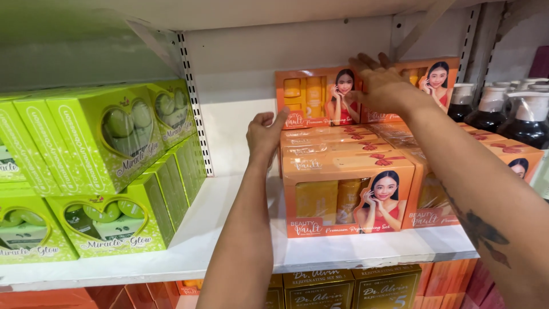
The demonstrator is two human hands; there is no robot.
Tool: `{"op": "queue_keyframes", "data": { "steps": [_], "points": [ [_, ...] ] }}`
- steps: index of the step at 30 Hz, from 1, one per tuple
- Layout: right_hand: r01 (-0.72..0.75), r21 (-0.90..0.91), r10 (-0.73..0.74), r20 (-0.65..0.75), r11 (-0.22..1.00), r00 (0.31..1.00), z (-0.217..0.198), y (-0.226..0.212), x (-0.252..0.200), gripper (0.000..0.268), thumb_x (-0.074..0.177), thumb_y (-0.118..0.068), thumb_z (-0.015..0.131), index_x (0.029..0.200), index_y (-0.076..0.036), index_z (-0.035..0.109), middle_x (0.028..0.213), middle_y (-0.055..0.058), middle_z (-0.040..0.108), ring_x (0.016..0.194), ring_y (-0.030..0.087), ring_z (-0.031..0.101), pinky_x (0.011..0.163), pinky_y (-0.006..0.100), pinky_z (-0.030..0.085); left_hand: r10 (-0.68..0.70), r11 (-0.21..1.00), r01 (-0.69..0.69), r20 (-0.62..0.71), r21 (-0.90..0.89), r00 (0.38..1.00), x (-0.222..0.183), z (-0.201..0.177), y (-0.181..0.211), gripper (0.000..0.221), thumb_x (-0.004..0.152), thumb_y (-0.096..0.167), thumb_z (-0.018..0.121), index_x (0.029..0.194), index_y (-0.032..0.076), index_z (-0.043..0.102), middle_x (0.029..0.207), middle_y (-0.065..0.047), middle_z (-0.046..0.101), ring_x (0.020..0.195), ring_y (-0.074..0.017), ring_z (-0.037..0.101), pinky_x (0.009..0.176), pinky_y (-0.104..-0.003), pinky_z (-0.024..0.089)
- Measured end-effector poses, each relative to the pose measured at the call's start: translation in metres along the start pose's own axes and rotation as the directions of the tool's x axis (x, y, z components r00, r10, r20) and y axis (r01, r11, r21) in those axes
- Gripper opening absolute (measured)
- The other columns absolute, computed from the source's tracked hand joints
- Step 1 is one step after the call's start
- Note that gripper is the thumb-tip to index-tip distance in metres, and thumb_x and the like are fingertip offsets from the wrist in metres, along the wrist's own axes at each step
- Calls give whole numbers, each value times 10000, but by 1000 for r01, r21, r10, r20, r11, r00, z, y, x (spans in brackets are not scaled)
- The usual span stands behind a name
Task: The person takes pink and orange product boxes from a cardboard box on the floor and places them onto a white shelf. They arrange the boxes in neat rows, stacking them horizontally and vertically to fill the available space on the shelf.
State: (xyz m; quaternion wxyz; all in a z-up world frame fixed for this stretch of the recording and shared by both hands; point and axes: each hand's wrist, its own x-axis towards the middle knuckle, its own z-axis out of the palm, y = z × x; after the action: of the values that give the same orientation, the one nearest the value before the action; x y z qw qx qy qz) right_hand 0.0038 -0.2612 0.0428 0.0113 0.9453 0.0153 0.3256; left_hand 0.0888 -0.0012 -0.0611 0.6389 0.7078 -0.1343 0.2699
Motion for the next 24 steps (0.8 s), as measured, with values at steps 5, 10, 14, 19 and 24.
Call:
{"op": "queue_keyframes", "data": {
  "steps": [5,10,14,19,24],
  "points": [
    [170,-43,-175,-196,984,965,23,57,27,679,926,-484,683,1484,-186,436,1696,135,237,1551,412,164,1227,562,202,0,991,6,43,-137,999,-1,2,7,746,795,529,782,1305,2,648,1175,-151,733,1070,-227,720,927,-337,571],
    [164,69,-142,-251,984,958,16,70,14,716,883,-334,674,1545,-130,493,1602,219,393,1465,467,284,1184,513,217,-25,983,40,83,-180,996,1,4,6,757,778,532,781,1298,-5,664,1154,-118,748,1094,-219,739,944,-330,580],
    [157,53,-138,-263,986,955,14,68,1,710,793,-219,754,1466,-99,560,1379,230,603,1327,409,503,1172,505,311,-55,990,64,77,-123,996,-2,1,15,738,777,567,766,1260,20,658,1106,-116,757,1036,-208,735,910,-330,578],
    [188,152,-115,-396,970,911,13,72,2,435,900,-69,705,1333,-63,665,1242,224,675,1111,407,649,954,480,524,-115,993,114,33,21,993,3,5,21,700,762,636,758,1095,20,754,1037,-126,784,982,-209,747,903,-334,575],
    [294,142,-197,-471,945,860,21,76,5,420,899,-16,684,1319,-42,686,1194,236,707,1061,425,673,881,465,548,-122,992,123,19,-28,992,6,10,13,670,736,634,759,1060,48,764,1041,-112,801,988,-204,759,914,-332,571]
  ]
}}
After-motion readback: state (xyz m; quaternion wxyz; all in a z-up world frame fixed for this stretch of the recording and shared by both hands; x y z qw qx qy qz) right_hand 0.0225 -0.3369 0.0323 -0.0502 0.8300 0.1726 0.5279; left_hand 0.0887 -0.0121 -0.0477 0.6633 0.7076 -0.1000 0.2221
